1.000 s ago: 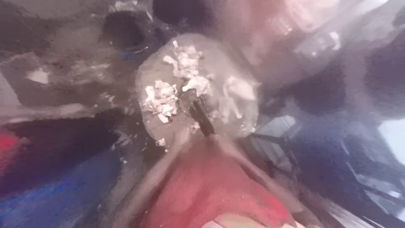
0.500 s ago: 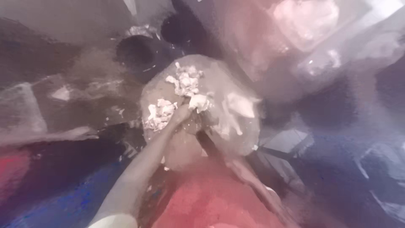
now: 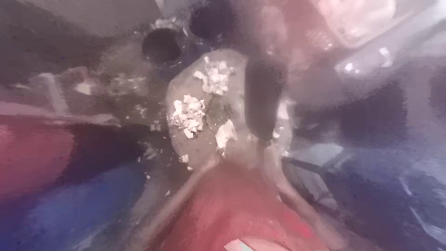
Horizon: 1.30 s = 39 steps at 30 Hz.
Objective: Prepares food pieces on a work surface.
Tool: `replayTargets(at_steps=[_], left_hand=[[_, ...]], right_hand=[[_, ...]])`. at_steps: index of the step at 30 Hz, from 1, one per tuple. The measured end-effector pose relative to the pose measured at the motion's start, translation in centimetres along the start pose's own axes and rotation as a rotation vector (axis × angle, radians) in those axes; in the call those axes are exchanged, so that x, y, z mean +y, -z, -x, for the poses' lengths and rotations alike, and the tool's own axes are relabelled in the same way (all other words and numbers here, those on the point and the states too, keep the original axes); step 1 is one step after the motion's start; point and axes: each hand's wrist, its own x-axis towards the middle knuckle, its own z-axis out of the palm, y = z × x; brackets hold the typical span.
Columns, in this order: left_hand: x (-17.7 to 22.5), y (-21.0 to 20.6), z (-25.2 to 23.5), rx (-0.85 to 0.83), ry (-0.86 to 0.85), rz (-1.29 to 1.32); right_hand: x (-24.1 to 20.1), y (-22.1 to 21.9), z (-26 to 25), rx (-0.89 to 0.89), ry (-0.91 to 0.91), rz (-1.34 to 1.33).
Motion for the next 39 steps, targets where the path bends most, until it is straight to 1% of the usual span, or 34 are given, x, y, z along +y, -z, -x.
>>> replayTargets(at_steps=[1, 2, 3, 4, 5, 6, 7, 8, 10, 12, 14, 15, 16, 17, 18, 19, 21, 22, 24, 25, 26, 27, 28, 29, 30, 31, 32, 33, 34, 36, 37, 38, 39], left_hand=[[-0.2, -0.3, 0.1, 0.012, -0.038, 0.008], [-0.4, -0.3, 0.1, 0.021, -0.055, -0.005], [-0.4, -0.2, 0.2, 0.034, -0.055, -0.032], [-0.4, 0.1, -0.1, 0.045, -0.039, -0.046], [-0.8, 0.0, -0.3, 0.054, -0.026, -0.059], [-1.2, 0.1, -0.2, 0.048, -0.002, -0.059], [-1.6, 0.6, 0.0, 0.026, 0.014, -0.075], [-1.7, 1.6, 0.1, 0.014, 0.013, -0.106], [-3.7, 2.6, 1.6, -0.006, 0.029, -0.126], [-5.2, 3.5, 2.8, 0.022, 0.021, -0.098], [-5.9, 4.1, 3.6, 0.057, 0.030, -0.141], [-5.8, 4.4, 3.9, 0.067, 0.035, -0.174], [-5.4, 4.7, 4.0, 0.073, 0.004, -0.194], [-4.8, 5.0, 4.0, 0.070, -0.043, -0.218], [-3.9, 5.3, 4.0, 0.050, -0.084, -0.236], [-3.0, 5.5, 3.8, 0.028, -0.120, -0.225], [-2.0, 4.6, 2.9, -0.004, -0.139, -0.129], [-1.6, 4.2, 1.8, 0.036, -0.155, -0.076], [-2.3, 2.7, 0.2, 0.161, -0.172, 0.021], [-2.7, 2.2, -0.6, 0.213, -0.187, 0.061], [-2.9, 1.8, -1.0, 0.239, -0.187, 0.087], [-2.9, 1.7, -0.9, 0.243, -0.154, 0.087], [-2.5, 1.5, -0.4, 0.253, -0.136, 0.073], [-2.4, 1.5, -0.1, 0.264, -0.149, 0.049], [-2.5, 1.7, -0.2, 0.275, -0.174, 0.010], [-2.6, 1.7, -0.5, 0.277, -0.153, -0.035], [-2.8, 1.7, -0.8, 0.272, -0.145, -0.038], [-2.8, 1.8, -1.0, 0.267, -0.159, -0.016], [-2.7, 1.9, -0.7, 0.240, -0.176, 0.023], [-1.9, 2.5, 0.4, 0.102, -0.228, 0.085], [-1.1, 3.2, 0.6, 0.024, -0.276, 0.062], [-0.4, 3.9, 0.5, 0.000, -0.333, -0.022], [0.3, 4.6, 0.1, 0.044, -0.390, -0.140]], right_hand=[[0.0, -1.2, 0.1, 0.014, 0.028, -0.043], [1.6, -2.2, 0.5, -0.002, 0.044, -0.007], [4.2, -2.6, 1.1, -0.070, 0.022, 0.106], [7.4, -2.6, 1.3, -0.193, -0.064, 0.271], [9.9, -2.5, 1.3, -0.332, -0.216, 0.441], [11.8, -2.5, 1.3, -0.422, -0.344, 0.554], [12.0, -2.5, 1.0, -0.479, -0.427, 0.624], [11.0, -2.5, 0.1, -0.496, -0.436, 0.669], [8.3, -2.6, 1.1, -0.445, -0.409, 0.662], [7.3, -2.3, 2.0, -0.398, -0.371, 0.538], [9.1, -2.1, 2.8, -0.405, -0.406, 0.446], [10.5, -1.5, 2.8, -0.468, -0.449, 0.438], [12.2, -0.8, 2.4, -0.535, -0.490, 0.441], [13.5, -0.1, 1.9, -0.559, -0.517, 0.454], [13.4, 0.4, 1.4, -0.544, -0.530, 0.502], [11.9, 0.6, 0.6, -0.520, -0.521, 0.579], [7.7, 0.4, 0.6, -0.448, -0.460, 0.687], [5.5, 0.1, 0.0, -0.409, -0.384, 0.685], [1.5, -0.7, 0.5, -0.307, -0.148, 0.540], [0.7, -1.3, 0.9, -0.241, 0.015, 0.429], [0.8, -2.0, 1.4, -0.202, 0.136, 0.319], [1.6, -2.4, 2.1, -0.208, 0.183, 0.273], [3.1, -2.5, 2.9, -0.260, 0.169, 0.325], [5.4, -2.4, 3.4, -0.332, 0.097, 0.452], [7.3, -2.5, 3.2, -0.427, -0.074, 0.586], [9.0, -2.5, 2.7, -0.535, -0.302, 0.693], [10.3, -2.6, 2.2, -0.589, -0.461, 0.731], [11.1, -2.5, 1.8, -0.596, -0.519, 0.730], [11.6, -2.0, 1.8, -0.583, -0.527, 0.700], [11.9, -0.5, 2.9, -0.498, -0.506, 0.637], [11.8, 0.6, 3.6, -0.442, -0.490, 0.628], [11.3, 1.9, 4.3, -0.401, -0.476, 0.630], [10.6, 3.4, 5.2, -0.382, -0.489, 0.640]])
